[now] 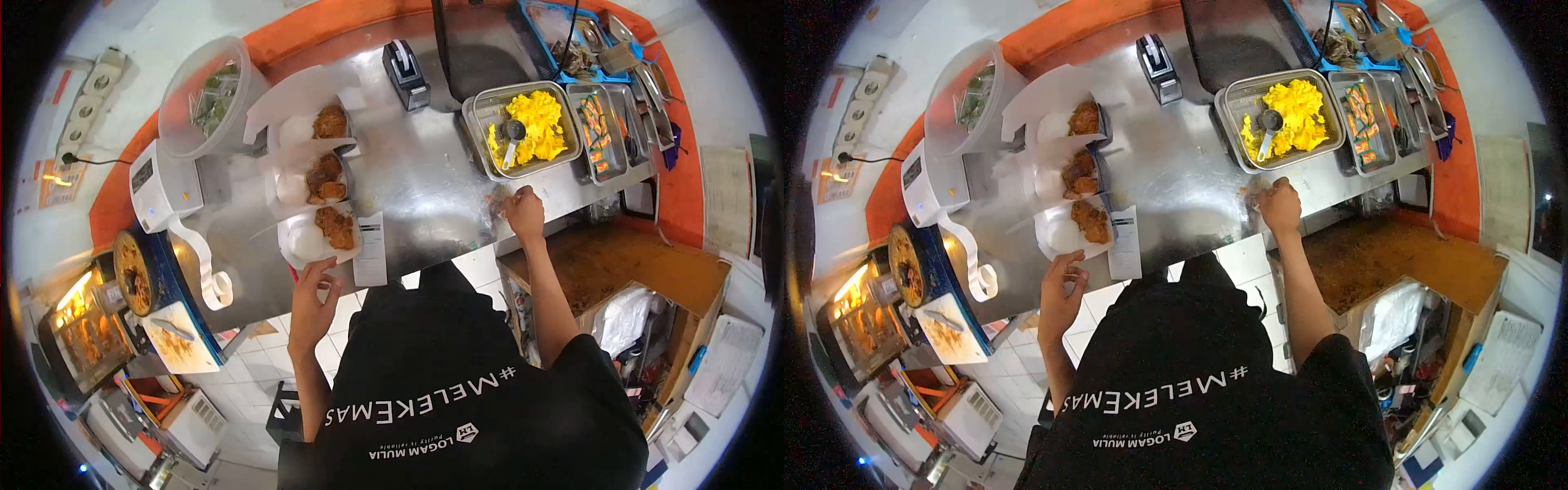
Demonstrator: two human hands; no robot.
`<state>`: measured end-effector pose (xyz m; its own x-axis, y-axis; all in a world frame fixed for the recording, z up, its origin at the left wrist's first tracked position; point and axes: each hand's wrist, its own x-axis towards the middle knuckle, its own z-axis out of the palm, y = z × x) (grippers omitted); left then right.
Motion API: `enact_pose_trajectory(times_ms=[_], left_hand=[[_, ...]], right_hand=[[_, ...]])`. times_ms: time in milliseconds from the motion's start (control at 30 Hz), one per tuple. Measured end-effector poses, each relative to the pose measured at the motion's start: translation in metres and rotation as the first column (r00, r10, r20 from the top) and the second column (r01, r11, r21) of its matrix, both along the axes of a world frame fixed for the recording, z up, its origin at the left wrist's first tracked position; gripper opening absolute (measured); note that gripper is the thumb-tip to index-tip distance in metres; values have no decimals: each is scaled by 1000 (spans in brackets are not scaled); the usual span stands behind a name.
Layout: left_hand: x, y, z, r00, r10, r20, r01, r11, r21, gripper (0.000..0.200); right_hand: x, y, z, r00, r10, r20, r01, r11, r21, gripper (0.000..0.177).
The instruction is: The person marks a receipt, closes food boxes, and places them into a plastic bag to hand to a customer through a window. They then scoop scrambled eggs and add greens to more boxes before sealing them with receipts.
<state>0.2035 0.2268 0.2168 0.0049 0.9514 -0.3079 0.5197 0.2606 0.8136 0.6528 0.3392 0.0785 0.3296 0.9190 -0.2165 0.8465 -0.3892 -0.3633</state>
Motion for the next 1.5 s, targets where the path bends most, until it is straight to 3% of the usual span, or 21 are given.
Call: enact_pose_trajectory(times_ms=[233,267,433,500,633,700,800,833,933,967,1000,1067,1167,1267,1333,1400,1500], left_hand=[[-12,-42,-17,996,89,-9,-89,995,-48,39],[-14,-45,-17,996,90,-12,-90,995,-46,39],[-21,-60,-25,987,160,16,-159,986,-59,40],[-25,-65,-23,988,153,0,-153,986,-66,41],[-36,-71,-16,985,172,-30,-174,982,-72,44],[-45,-76,-21,982,182,-41,-184,982,-46,44],[-51,-80,-22,985,173,-29,-174,984,-42,43],[-55,-82,-23,986,162,-42,-165,982,-89,43],[-64,-86,-43,988,150,-38,-155,969,-190,40],[-65,-85,-60,991,136,16,-130,971,-201,40],[-65,-87,-77,990,128,62,-112,970,-215,39],[-49,-74,-102,951,172,257,-114,967,-226,37],[-29,-59,-133,989,-23,149,44,990,-135,38],[-14,-46,-136,991,-103,89,118,977,-178,40],[-15,-46,-143,983,-168,74,179,965,-192,43],[-16,-50,-158,967,-248,58,254,952,-172,46],[-14,-49,-146,948,-317,20,311,910,-275,47]], right_hand=[[1,15,-7,984,108,144,-79,978,-193,35],[-5,16,15,958,225,179,-193,965,-178,28],[-87,50,149,885,444,-137,-447,894,8,19],[-132,78,176,795,575,-193,-523,811,262,17],[-218,154,188,533,837,-125,-732,529,429,19],[-252,191,153,518,855,9,-709,424,563,17],[-237,184,147,604,784,142,-672,406,619,17],[-218,162,144,620,775,-122,-567,549,614,21],[-115,75,82,824,565,-25,-563,824,71,22],[-72,44,44,805,587,86,-587,809,-36,24],[-42,16,19,849,518,100,-503,852,-143,31],[-18,-19,6,886,438,150,-407,891,-199,35],[-24,-34,-17,859,434,272,-458,888,32,22],[-21,-32,-33,818,418,396,-495,862,112,11],[-26,-34,-25,881,355,313,-433,870,235,6],[-48,-38,1,936,345,74,-347,866,360,5],[-95,-46,49,860,420,-289,-278,862,424,10]])
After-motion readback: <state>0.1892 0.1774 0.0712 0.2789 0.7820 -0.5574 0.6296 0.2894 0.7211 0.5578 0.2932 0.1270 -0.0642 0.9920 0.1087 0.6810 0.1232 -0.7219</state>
